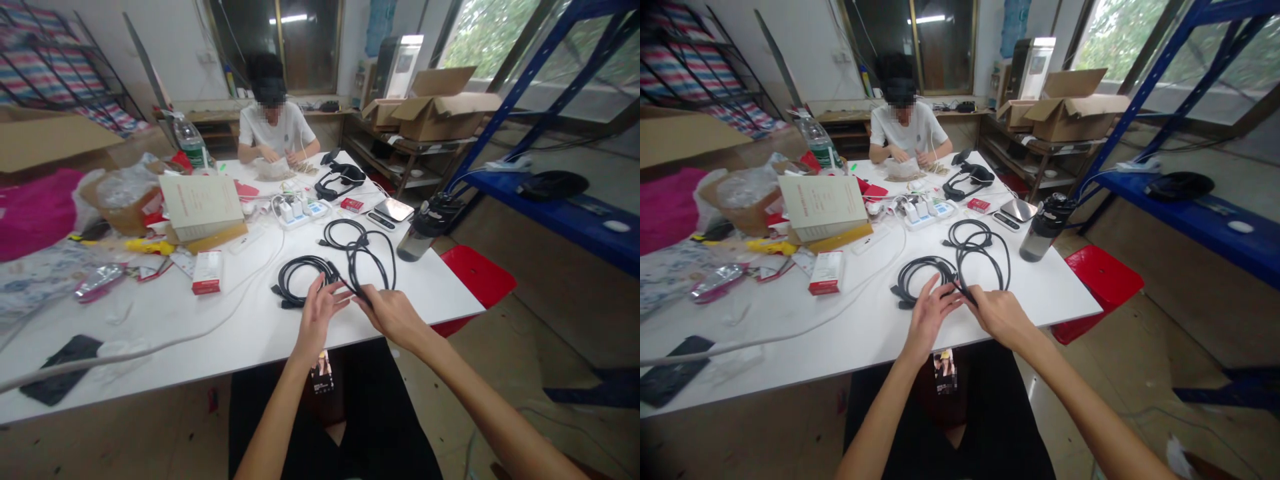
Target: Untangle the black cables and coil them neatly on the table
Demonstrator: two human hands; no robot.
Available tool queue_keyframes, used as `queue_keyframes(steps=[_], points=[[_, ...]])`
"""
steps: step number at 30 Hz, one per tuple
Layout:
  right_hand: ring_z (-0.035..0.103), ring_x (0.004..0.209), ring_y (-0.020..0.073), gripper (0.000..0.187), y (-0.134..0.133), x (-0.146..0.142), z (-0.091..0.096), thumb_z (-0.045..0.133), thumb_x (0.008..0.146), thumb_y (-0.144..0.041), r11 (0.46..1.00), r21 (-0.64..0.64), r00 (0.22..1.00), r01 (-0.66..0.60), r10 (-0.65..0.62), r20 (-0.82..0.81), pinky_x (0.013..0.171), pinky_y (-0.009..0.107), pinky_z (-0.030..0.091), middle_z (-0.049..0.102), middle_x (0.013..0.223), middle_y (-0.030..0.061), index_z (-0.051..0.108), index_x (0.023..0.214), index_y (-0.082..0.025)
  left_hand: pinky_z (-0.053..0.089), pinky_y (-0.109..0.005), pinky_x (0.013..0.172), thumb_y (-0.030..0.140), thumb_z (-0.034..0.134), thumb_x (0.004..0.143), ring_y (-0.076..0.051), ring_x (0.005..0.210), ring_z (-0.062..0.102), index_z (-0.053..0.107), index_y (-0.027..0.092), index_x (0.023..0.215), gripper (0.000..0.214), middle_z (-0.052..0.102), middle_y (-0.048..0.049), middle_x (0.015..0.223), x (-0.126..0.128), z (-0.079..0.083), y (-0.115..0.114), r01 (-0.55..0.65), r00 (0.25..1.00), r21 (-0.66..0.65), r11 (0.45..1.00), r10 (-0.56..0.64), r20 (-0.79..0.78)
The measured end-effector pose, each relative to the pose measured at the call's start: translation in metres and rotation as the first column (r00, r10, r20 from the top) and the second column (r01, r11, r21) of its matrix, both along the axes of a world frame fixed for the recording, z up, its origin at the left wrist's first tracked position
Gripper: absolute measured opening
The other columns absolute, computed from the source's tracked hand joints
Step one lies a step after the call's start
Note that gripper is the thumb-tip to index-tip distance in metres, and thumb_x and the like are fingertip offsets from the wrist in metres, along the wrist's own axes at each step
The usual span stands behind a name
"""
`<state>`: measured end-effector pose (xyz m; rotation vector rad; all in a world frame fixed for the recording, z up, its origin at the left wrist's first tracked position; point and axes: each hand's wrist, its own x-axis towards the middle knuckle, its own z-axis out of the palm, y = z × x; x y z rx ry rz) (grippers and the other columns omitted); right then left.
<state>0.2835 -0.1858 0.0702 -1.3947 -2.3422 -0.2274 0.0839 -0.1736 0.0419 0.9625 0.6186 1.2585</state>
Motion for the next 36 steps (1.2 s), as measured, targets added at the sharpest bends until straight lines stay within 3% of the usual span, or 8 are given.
queue_keyframes(steps=[5, 9, 12, 17, 21, 26, 32, 36], points=[[0.064, 0.082, 0.0173, 0.018, 0.039, -0.059, -0.013, 0.045, 0.115, -0.027, 0.948, -0.069, 0.938, -0.31, 0.317, 0.142, 0.076, 0.032, 0.04, 0.071, 0.096, 0.0056, 0.059, 0.121, -0.016, 0.059, -0.043, 0.096, 0.06, 0.077, 0.092, -0.023, 0.098, 0.074, 0.053, 0.02, 0.146, 0.071, 0.073, -0.0128, 0.122, -0.044, 0.013, 0.033, -0.326, 0.938, -0.093, 0.941, 0.309, -0.154], [0.057, 0.091, 0.0207, 0.014, 0.054, -0.081, -0.029, 0.05, 0.111, -0.022, 0.935, -0.14, 0.917, -0.324, 0.347, 0.197, 0.082, 0.035, 0.041, 0.064, 0.1, 0.0076, 0.062, 0.107, -0.016, 0.055, -0.045, 0.103, 0.055, 0.081, 0.09, -0.026, 0.108, 0.068, 0.046, 0.016, 0.155, 0.084, 0.07, -0.0105, 0.113, -0.086, -0.018, 0.046, -0.474, 0.621, 0.191, 0.86, 0.48, -0.62], [0.054, 0.1, 0.025, 0.015, 0.054, -0.08, -0.036, 0.062, 0.106, -0.031, 0.948, -0.096, 0.929, -0.303, 0.317, 0.19, 0.086, 0.038, 0.042, 0.062, 0.107, 0.0096, 0.064, 0.103, -0.017, 0.052, -0.05, 0.111, 0.056, 0.062, 0.103, -0.029, 0.121, 0.064, 0.052, 0.016, 0.152, 0.063, 0.067, -0.0155, 0.124, -0.103, -0.042, 0.044, -0.437, 0.495, 0.337, 0.834, 0.536, -0.684], [0.052, 0.106, 0.0277, 0.023, 0.045, -0.072, -0.041, 0.067, 0.103, -0.036, 0.973, -0.018, 0.966, -0.231, 0.231, 0.113, 0.095, 0.042, 0.044, 0.064, 0.114, 0.0121, 0.066, 0.114, -0.016, 0.04, -0.051, 0.127, 0.045, 0.039, 0.114, -0.027, 0.147, 0.052, 0.045, 0.026, 0.16, 0.05, 0.053, -0.016, 0.154, -0.105, -0.045, 0.034, -0.355, 0.496, 0.484, 0.8, 0.6, -0.628], [0.054, 0.104, 0.0258, 0.02, 0.043, -0.07, -0.044, 0.064, 0.105, -0.037, 0.976, -0.006, 0.975, -0.217, 0.217, 0.039, 0.091, 0.039, 0.045, 0.065, 0.112, 0.0111, 0.067, 0.109, -0.018, 0.035, -0.055, 0.13, 0.04, 0.049, 0.112, -0.03, 0.159, 0.037, 0.036, 0.03, 0.168, 0.058, 0.041, -0.0158, 0.167, -0.1, -0.029, 0.025, -0.201, 0.438, 0.619, 0.76, 0.634, -0.637], [0.057, 0.102, 0.0252, 0.02, 0.049, -0.077, -0.039, 0.065, 0.104, -0.037, 0.978, 0.041, 0.979, -0.205, 0.205, -0.016, 0.088, 0.039, 0.049, 0.067, 0.111, 0.0106, 0.068, 0.109, -0.018, 0.036, -0.059, 0.128, 0.038, 0.065, 0.105, -0.035, 0.155, 0.041, 0.059, 0.027, 0.15, 0.047, 0.042, -0.0171, 0.165, -0.095, -0.029, 0.022, -0.089, 0.307, 0.702, 0.707, 0.69, -0.656], [0.064, 0.108, 0.0247, 0.023, -0.015, -0.086, -0.041, 0.066, 0.101, -0.018, 0.949, 0.111, 0.878, -0.294, 0.314, -0.361, 0.092, 0.041, 0.054, 0.07, 0.115, 0.0144, 0.062, 0.124, -0.014, 0.036, -0.061, 0.127, 0.039, 0.065, 0.105, -0.036, 0.151, 0.045, 0.056, 0.025, 0.151, 0.049, 0.05, -0.0189, 0.159, -0.093, -0.033, 0.027, -0.121, 0.305, 0.663, 0.739, 0.663, -0.684], [0.068, 0.093, 0.0205, 0.018, -0.085, -0.085, -0.097, 0.057, 0.101, -0.011, 0.92, -0.035, 0.807, -0.391, 0.324, -0.493, 0.089, 0.038, 0.058, 0.074, 0.1, 0.0079, 0.062, 0.117, -0.019, 0.038, -0.058, 0.127, 0.033, 0.064, 0.105, -0.034, 0.15, 0.048, 0.051, 0.026, 0.157, 0.053, 0.052, -0.0179, 0.159, -0.092, -0.02, 0.011, -0.156, 0.324, 0.744, 0.65, 0.745, -0.583]])
